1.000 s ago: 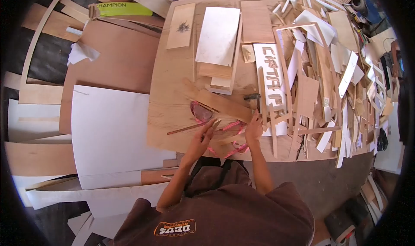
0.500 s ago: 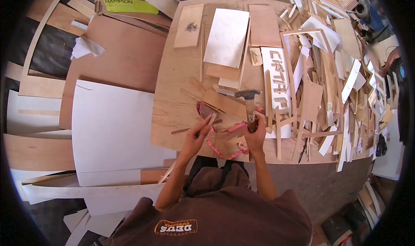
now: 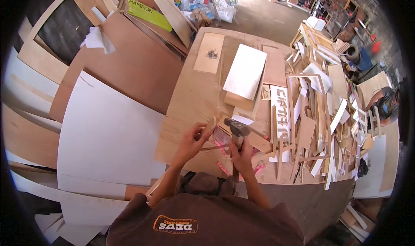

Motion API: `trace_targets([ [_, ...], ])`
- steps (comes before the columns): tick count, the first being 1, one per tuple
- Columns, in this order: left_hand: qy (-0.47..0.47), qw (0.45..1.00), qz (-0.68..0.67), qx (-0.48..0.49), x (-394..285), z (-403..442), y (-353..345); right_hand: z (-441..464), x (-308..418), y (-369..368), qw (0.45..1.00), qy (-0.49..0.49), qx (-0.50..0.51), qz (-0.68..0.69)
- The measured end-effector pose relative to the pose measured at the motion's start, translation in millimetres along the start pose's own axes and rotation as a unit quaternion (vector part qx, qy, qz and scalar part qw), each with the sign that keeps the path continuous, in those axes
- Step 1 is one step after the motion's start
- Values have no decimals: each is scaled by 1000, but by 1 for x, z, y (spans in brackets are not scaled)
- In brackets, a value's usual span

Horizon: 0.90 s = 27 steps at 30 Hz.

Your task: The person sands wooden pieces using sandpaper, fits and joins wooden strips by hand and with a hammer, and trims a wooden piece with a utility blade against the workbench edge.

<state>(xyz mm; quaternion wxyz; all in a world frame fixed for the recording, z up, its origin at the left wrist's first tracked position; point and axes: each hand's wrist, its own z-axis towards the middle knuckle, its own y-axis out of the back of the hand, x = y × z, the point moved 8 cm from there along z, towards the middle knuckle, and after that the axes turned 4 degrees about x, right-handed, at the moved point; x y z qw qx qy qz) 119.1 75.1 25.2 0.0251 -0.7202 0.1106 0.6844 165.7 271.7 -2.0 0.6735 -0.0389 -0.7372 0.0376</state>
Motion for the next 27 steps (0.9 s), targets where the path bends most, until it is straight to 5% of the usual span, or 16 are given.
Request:
trace_targets([
  [2, 37, 998, -19, 56, -6, -2, 11, -1, 30, -27, 977, 104, -24, -183],
  [10, 12, 985, -151, 85, 4, 5, 52, -3, 50, -86, 967, 113, -84, -212],
  [12, 12, 986, -146, 76, 5, 7, 62, -20, 57, -92, 929, 281, -136, -197],
  [14, 2, 989, -129, 76, -5, 6, 70, -23, 39, -93, 913, 323, -125, -216],
  [16, -27, 990, -123, 66, -4, 9, 73, -14, 54, -109, 913, 262, -130, -285],
  [17, -57, 990, -112, 56, -6, 9, 76, -1, 42, -108, 956, 16, -115, -269],
  [18, -60, 990, -110, 62, -6, 9, 79, -2, 40, -113, 956, 18, -122, -267],
  [20, -69, 989, -111, 76, -8, 17, 83, -19, 73, -117, 879, 336, -213, -263],
  [22, -56, 990, -107, 71, -5, 21, 87, -14, 27, -101, 922, 280, -178, -199],
  [26, -48, 986, -128, 97, -18, 12, 85, -13, 59, -125, 886, 303, -164, -310],
  [27, -49, 986, -125, 101, -11, 12, 84, -4, 46, -122, 927, 215, -166, -257],
])
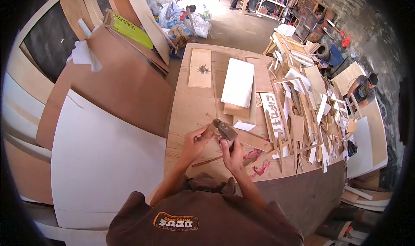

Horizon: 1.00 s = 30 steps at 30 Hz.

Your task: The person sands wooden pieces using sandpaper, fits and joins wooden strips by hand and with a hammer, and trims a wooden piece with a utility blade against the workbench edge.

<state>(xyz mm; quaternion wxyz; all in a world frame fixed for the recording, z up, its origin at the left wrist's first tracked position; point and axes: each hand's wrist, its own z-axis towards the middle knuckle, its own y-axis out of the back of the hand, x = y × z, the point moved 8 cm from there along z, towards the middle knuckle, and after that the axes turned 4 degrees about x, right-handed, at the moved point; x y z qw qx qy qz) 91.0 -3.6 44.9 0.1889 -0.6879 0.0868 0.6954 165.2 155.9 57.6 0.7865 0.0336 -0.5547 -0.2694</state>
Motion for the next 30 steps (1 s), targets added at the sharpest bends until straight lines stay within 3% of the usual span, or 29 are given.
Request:
trace_targets([
  [1, 1, 1000, 7, -5, 11, 1, 3, 1, -14, -7, 994, -95, 17, 45],
  [2, -5, 1000, 13, -14, 19, 7, 7, -1, 0, 2, 995, 77, -61, -2],
  [3, -13, 1000, 12, -17, 16, 12, 9, -1, 0, 3, 994, 86, -61, -1],
  [4, 1, 1000, 13, -24, 18, 9, 11, -7, -2, 4, 988, 76, -37, 129],
  [7, 20, 1000, -11, -20, 15, 0, 7, -13, -7, 1, 969, -16, -28, 244],
  [9, 13, 999, -34, -8, 14, 0, 2, 6, -4, -7, 996, -68, 48, 22],
  [11, 44, 999, -1, -29, 26, 4, 9, -7, -21, -6, 992, -109, 58, -39],
  [12, 33, 999, -3, -30, 22, 9, 9, -14, -23, 0, 997, -24, -20, 66],
  [15, 37, 999, -31, -12, 18, -7, 3, -30, -13, 6, 947, 46, -81, 309],
  [17, 43, 998, -50, 11, 12, -8, -10, -21, -12, 1, 997, 27, -49, 45],
  [18, 45, 998, -49, 16, 18, -8, -12, -4, 8, 1, 986, -150, 71, -15],
  [19, 36, 999, -2, 13, 26, -7, -9, -16, -6, 0, 986, -153, 67, -15],
  [21, 13, 999, 46, 6, 27, -1, -6, -22, -2, 14, 996, 33, -83, 30],
  [22, 16, 999, 30, -5, 30, -7, -5, -27, 7, 20, 986, 14, -59, 158],
  [26, 80, 994, -75, 7, 27, -20, -16, -48, -22, 10, 990, 98, -94, 42],
  [27, 82, 994, -75, 12, 29, -18, -19, -43, -9, 17, 990, 96, -97, 40],
  [29, 92, 995, -42, 25, 38, -15, -21, -23, -10, 10, 985, -165, 45, -2],
  [30, 88, 995, -41, 26, 41, -16, -22, -33, -14, 15, 996, -82, -28, 30],
])
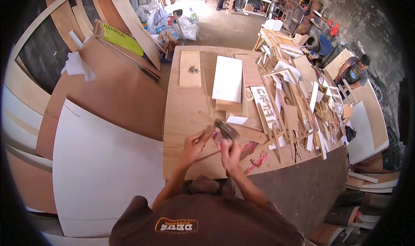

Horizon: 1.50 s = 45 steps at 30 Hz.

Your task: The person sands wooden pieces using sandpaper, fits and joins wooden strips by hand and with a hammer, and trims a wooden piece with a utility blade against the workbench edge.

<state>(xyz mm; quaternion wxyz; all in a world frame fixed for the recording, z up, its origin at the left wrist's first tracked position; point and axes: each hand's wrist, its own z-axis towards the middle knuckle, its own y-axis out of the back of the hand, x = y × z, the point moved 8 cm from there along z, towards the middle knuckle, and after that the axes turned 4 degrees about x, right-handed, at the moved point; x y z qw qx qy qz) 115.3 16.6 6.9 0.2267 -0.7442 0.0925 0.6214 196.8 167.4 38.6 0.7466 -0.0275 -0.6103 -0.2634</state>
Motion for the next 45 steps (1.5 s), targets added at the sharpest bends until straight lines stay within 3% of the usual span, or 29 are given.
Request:
trace_targets([
  [1, -4, 1000, 17, -14, 6, -3, 0, -6, -10, 4, 996, 66, -34, 46],
  [4, -3, 999, 37, -38, 12, -9, 1, -26, -15, 7, 976, 96, -28, 192],
  [7, -42, 996, 69, -30, 10, 3, 1, -9, -6, 7, 994, 104, -28, 29],
  [9, -70, 993, 94, -22, 10, -1, 3, 4, -4, 11, 999, 9, 10, -32],
  [11, -4, 1000, 10, 2, 22, -4, 4, -11, -10, 23, 994, 24, -59, 92],
  [13, 22, 1000, -18, -2, 14, -8, 3, -17, 23, 27, 970, 104, -50, 212],
  [15, 48, 998, -43, -1, 17, -7, 0, -17, 15, 22, 962, 136, -67, 226],
  [17, -110, 990, 83, -34, 2, 1, -3, 3, -2, 6, 994, 71, 64, -48],
  [18, -110, 990, 79, -35, 12, 1, -2, 12, -18, 5, 996, -12, 81, -24],
  [19, -119, 987, 108, -26, 19, -2, 2, 10, -18, 4, 996, -10, 82, -25],
  [21, -135, 981, 137, -10, 29, 6, 13, 8, -17, 23, 995, 13, -23, 95],
  [23, -29, 993, 97, -59, 61, -3, 29, 2, -18, 30, 986, -58, -18, 152],
  [27, 2, 1000, 2, -22, 36, -7, 2, -4, -91, 47, 981, -118, -36, 152],
  [29, 14, 1000, 9, -6, 43, -1, -12, -12, -141, 63, 979, -165, 22, -118],
  [30, 28, 999, 20, 3, 50, -1, -20, -18, -137, 73, 969, -201, 41, -138],
  [36, 3, 990, 130, 61, 88, 20, -59, -51, -233, 121, 971, -219, -5, -93],
  [38, 22, 990, 138, 35, 90, 24, -74, -38, -245, 143, 974, -205, -18, -92],
  [40, 39, 987, 156, 14, 90, 31, -85, -35, -253, 156, 935, -351, 15, -46],
  [45, 62, 972, 227, -23, 97, 48, -128, -11, -272, 182, 952, -255, 17, -167],
])
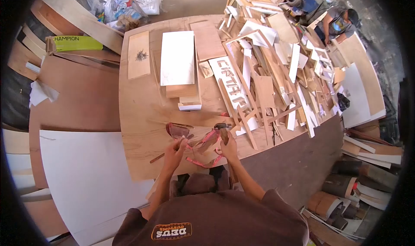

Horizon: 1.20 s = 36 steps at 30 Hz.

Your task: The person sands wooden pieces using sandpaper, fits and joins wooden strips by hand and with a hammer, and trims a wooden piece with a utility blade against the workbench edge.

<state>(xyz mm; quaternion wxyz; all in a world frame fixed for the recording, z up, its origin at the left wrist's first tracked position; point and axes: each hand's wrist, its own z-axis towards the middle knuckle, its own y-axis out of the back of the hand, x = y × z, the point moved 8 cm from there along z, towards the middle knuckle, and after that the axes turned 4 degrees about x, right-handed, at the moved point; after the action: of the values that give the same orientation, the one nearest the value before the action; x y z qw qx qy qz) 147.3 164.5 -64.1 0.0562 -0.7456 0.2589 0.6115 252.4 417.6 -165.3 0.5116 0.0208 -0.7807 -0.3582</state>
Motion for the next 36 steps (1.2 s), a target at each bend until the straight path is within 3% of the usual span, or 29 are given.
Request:
trace_targets([
  [3, -41, 997, 58, -12, -14, 18, -27, 36, -16, -5, 999, 26, 8, -28],
  [7, -22, 997, 63, -25, -26, 29, -54, 74, -26, -27, 998, 24, 47, -19],
  [10, -3, 1000, 0, -10, -27, 29, -69, 86, -15, -34, 991, 116, 24, -59],
  [16, 96, 990, -107, -15, -33, 28, -73, 80, 32, -14, 979, 167, 76, -85],
  [17, 28, 998, -53, -29, -45, 32, -71, 78, 42, -7, 979, 170, 78, -84],
  [19, -41, 998, 2, -51, -58, 32, -67, 74, 69, 8, 978, 116, 148, 92],
  [21, -126, 984, 96, -78, -75, 28, -61, 62, 109, 28, 970, 137, 152, 134],
  [23, -119, 986, 83, -81, -85, 30, -52, 49, 146, 46, 960, 155, 152, 177],
  [25, -119, 987, 69, -80, -96, 28, -42, 32, 191, 60, 935, 263, 155, 178],
  [36, -217, 972, 63, -62, -104, -10, 28, -37, 264, 27, 948, 284, 98, 104],
])
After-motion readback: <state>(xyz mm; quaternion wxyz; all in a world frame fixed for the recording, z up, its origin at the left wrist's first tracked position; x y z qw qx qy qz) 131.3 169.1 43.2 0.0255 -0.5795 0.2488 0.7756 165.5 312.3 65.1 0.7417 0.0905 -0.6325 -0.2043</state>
